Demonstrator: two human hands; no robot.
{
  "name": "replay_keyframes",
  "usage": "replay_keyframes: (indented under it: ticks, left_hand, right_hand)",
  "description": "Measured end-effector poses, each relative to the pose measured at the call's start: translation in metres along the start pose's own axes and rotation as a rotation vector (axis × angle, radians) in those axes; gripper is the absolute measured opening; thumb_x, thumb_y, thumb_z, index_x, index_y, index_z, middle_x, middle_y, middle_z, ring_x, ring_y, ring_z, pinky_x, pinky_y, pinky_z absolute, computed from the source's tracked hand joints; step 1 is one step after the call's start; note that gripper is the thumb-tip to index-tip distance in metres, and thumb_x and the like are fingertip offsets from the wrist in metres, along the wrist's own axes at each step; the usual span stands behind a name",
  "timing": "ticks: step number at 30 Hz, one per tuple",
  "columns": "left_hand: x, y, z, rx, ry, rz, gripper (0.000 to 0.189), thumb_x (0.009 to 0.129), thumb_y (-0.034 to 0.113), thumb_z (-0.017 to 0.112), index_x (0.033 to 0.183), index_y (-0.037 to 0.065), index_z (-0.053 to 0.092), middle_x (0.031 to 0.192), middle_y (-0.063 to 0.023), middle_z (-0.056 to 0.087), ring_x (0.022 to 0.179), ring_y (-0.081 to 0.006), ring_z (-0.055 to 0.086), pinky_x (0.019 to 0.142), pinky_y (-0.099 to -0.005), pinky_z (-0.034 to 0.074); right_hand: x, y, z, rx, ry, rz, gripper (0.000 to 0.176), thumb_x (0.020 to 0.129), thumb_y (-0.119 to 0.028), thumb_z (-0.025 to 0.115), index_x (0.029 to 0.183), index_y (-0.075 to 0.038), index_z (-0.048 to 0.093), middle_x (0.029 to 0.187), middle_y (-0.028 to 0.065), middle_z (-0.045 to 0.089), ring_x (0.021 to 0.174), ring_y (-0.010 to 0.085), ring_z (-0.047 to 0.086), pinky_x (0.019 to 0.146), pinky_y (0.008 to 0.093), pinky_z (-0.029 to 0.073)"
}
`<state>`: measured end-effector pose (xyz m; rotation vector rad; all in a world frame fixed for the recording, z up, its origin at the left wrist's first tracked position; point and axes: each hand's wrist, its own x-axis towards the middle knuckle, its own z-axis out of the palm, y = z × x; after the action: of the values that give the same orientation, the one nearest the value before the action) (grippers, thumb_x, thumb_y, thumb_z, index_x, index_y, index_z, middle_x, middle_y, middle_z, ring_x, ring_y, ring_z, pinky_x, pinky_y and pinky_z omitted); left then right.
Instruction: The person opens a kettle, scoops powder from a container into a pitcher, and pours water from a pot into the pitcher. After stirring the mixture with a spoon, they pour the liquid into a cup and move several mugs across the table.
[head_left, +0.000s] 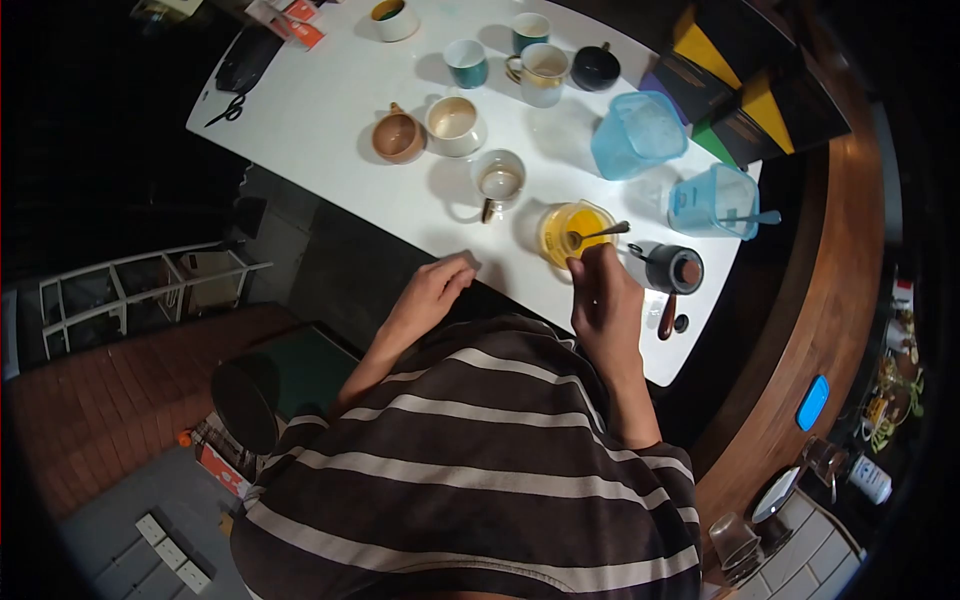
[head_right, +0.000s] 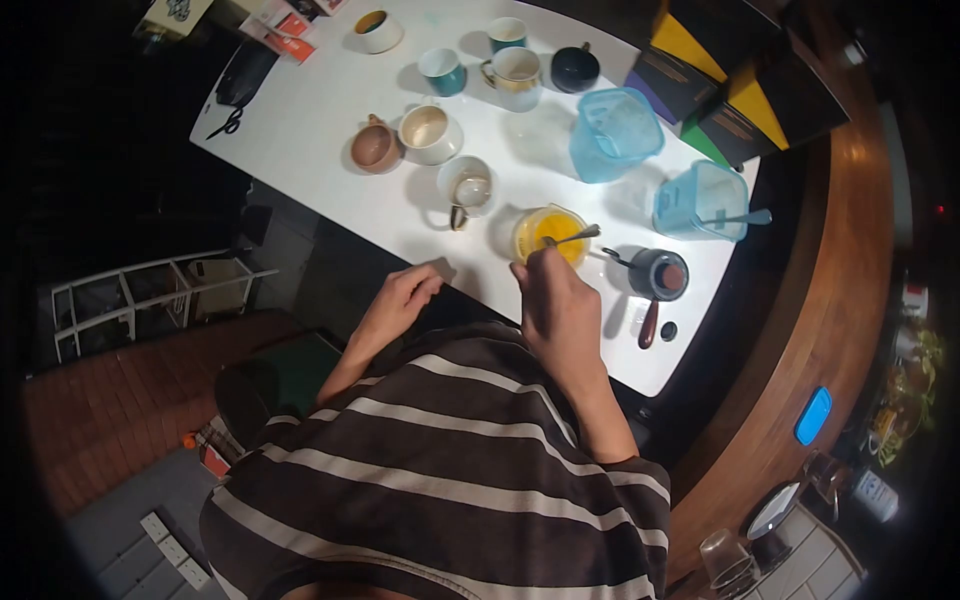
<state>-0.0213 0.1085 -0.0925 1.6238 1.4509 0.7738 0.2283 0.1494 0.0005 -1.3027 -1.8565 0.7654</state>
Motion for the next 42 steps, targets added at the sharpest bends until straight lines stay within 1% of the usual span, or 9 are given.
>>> replay_keyframes:
  ticks: [1, 6, 12, 23, 29, 30, 36, 39, 42]
  left_hand:
    - [-0.002, -0.002, -0.012, -0.014, 0.034, -0.043, 0.017, 0.099, 0.012, 0.059, 0.091, -0.003, 0.058, 0.077, -0.0162, 0.060, 0.068, -0.0343, 0.059, 0.065, -0.0376, 0.047]
    - [-0.019, -0.036, -0.084, 0.033, 0.287, -0.061, 0.030, 0.104, 0.019, 0.054, 0.083, -0.002, 0.053, 0.061, -0.0109, 0.047, 0.053, -0.0149, 0.044, 0.053, -0.0323, 0.037]
    - [-0.073, -0.122, -0.195, -0.453, 0.520, -0.205, 0.040, 0.107, 0.025, 0.052, 0.071, 0.009, 0.044, 0.062, 0.0089, 0.032, 0.054, -0.0027, 0.027, 0.049, -0.0241, 0.022]
    - [-0.185, -0.231, -0.356, -0.747, 0.888, -0.224, 0.041, 0.111, 0.037, 0.038, 0.085, 0.009, 0.051, 0.063, 0.0030, 0.036, 0.046, -0.0036, 0.028, 0.046, -0.0215, 0.024]
    - [-0.217, -0.297, -0.367, -1.507, 1.062, -0.017, 0.035, 0.108, 0.038, 0.046, 0.090, 0.010, 0.055, 0.063, 0.0031, 0.036, 0.049, -0.0059, 0.024, 0.050, -0.0254, 0.024]
    - [-0.219, -0.301, -0.365, -1.457, 1.259, -0.185, 0.035, 0.107, 0.038, 0.048, 0.088, 0.010, 0.055, 0.065, 0.0039, 0.035, 0.050, -0.0071, 0.024, 0.050, -0.0259, 0.023]
    - [-0.265, -0.350, -0.360, -1.193, 1.381, -0.338, 0.039, 0.106, 0.039, 0.049, 0.076, 0.014, 0.043, 0.062, 0.0052, 0.029, 0.050, -0.0073, 0.024, 0.050, -0.0271, 0.023]
    - [-0.242, -0.377, -0.391, -1.233, 1.403, -0.042, 0.039, 0.107, 0.036, 0.049, 0.075, 0.016, 0.039, 0.063, 0.0051, 0.029, 0.051, -0.0072, 0.025, 0.049, -0.0274, 0.023]
    - [-0.170, -0.355, -0.456, -1.348, 1.606, -0.066, 0.037, 0.107, 0.034, 0.049, 0.076, 0.016, 0.040, 0.065, 0.0041, 0.030, 0.053, -0.0074, 0.024, 0.052, -0.0273, 0.023]
  right_hand:
    - [0.002, -0.005, 0.010, -0.011, -0.030, -0.023, 0.017, 0.090, -0.002, 0.068, 0.091, -0.002, 0.050, 0.076, 0.0179, 0.059, 0.067, 0.0417, 0.060, 0.059, 0.0452, 0.047]
    - [0.016, -0.037, 0.071, 0.056, -0.130, -0.095, 0.018, 0.086, 0.003, 0.068, 0.100, -0.003, 0.058, 0.083, 0.0136, 0.060, 0.078, 0.0364, 0.063, 0.064, 0.0433, 0.049]
    - [0.030, -0.086, 0.169, 0.102, -0.175, -0.066, 0.021, 0.083, 0.007, 0.067, 0.101, -0.004, 0.068, 0.084, 0.0124, 0.062, 0.075, 0.0290, 0.064, 0.066, 0.0393, 0.050]
    - [0.101, -0.186, 0.363, 0.122, -0.309, -0.004, 0.007, 0.090, 0.000, 0.065, 0.096, 0.001, 0.064, 0.087, 0.0160, 0.065, 0.070, 0.0338, 0.062, 0.067, 0.0377, 0.050]
    - [0.146, -0.245, 0.438, 0.180, -0.446, -0.231, 0.020, 0.086, 0.006, 0.066, 0.104, -0.002, 0.062, 0.085, 0.0125, 0.061, 0.074, 0.0297, 0.061, 0.070, 0.0370, 0.050]
    - [0.153, -0.250, 0.448, 0.185, -0.491, -0.209, 0.021, 0.085, 0.007, 0.067, 0.104, -0.002, 0.063, 0.085, 0.0125, 0.061, 0.073, 0.0281, 0.062, 0.070, 0.0368, 0.050]
    - [0.209, -0.256, 0.522, 0.226, -0.592, -0.226, 0.011, 0.081, 0.006, 0.074, 0.090, 0.001, 0.072, 0.085, 0.0126, 0.070, 0.074, 0.0204, 0.068, 0.070, 0.0295, 0.052]
    - [0.245, -0.273, 0.563, 0.271, -0.676, -0.250, 0.013, 0.080, 0.008, 0.072, 0.091, 0.001, 0.070, 0.085, 0.0135, 0.070, 0.075, 0.0263, 0.068, 0.070, 0.0338, 0.053]
    - [0.281, -0.311, 0.599, 0.279, -0.745, -0.359, 0.008, 0.083, 0.005, 0.070, 0.090, 0.002, 0.069, 0.083, 0.0146, 0.068, 0.073, 0.0291, 0.067, 0.067, 0.0342, 0.052]
